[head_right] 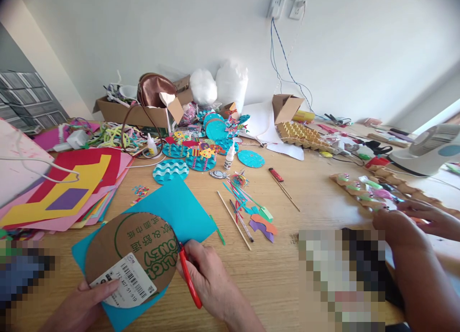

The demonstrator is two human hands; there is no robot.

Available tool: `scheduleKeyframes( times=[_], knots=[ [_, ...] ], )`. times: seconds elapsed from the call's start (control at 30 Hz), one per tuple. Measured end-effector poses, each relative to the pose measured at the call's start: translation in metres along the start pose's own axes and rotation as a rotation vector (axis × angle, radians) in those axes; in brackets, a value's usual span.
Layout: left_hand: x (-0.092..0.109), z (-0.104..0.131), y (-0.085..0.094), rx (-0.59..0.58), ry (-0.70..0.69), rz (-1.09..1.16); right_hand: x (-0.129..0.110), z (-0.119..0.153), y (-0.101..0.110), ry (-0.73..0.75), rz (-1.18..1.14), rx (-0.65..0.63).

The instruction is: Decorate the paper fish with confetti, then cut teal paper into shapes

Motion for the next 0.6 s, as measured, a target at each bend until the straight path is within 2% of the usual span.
scheduleKeyframes(
  times=[0.27, 0.5, 0.6],
  knots=[
    [0.0026, -0.0017, 0.0022, -0.095, -0.02, -0.09, 0.0029, 0.0016, 0.0023, 0.095, 0.072, 0.053],
    [0.0056, -0.0005, 0.0006, -0.136, -0.006, -0.107, 0.0043, 0.0019, 0.004, 0.103, 0.128, 0.061],
    [0.0069, -0.0004, 0.0019, -0.115, -0.008, -0.106, 0.004, 0.0017, 0.0044, 0.076, 0.145, 0.033]
  ],
)
Point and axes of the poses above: each hand's wrist, its own z-axis away from the middle knuckle, its own y-axis out of the back of the hand, x = y × z, the point moved 3 cm from there along -z, towards the middle knuckle, and after that the axes turned 9 degrees about x, right-handed, at the moved point
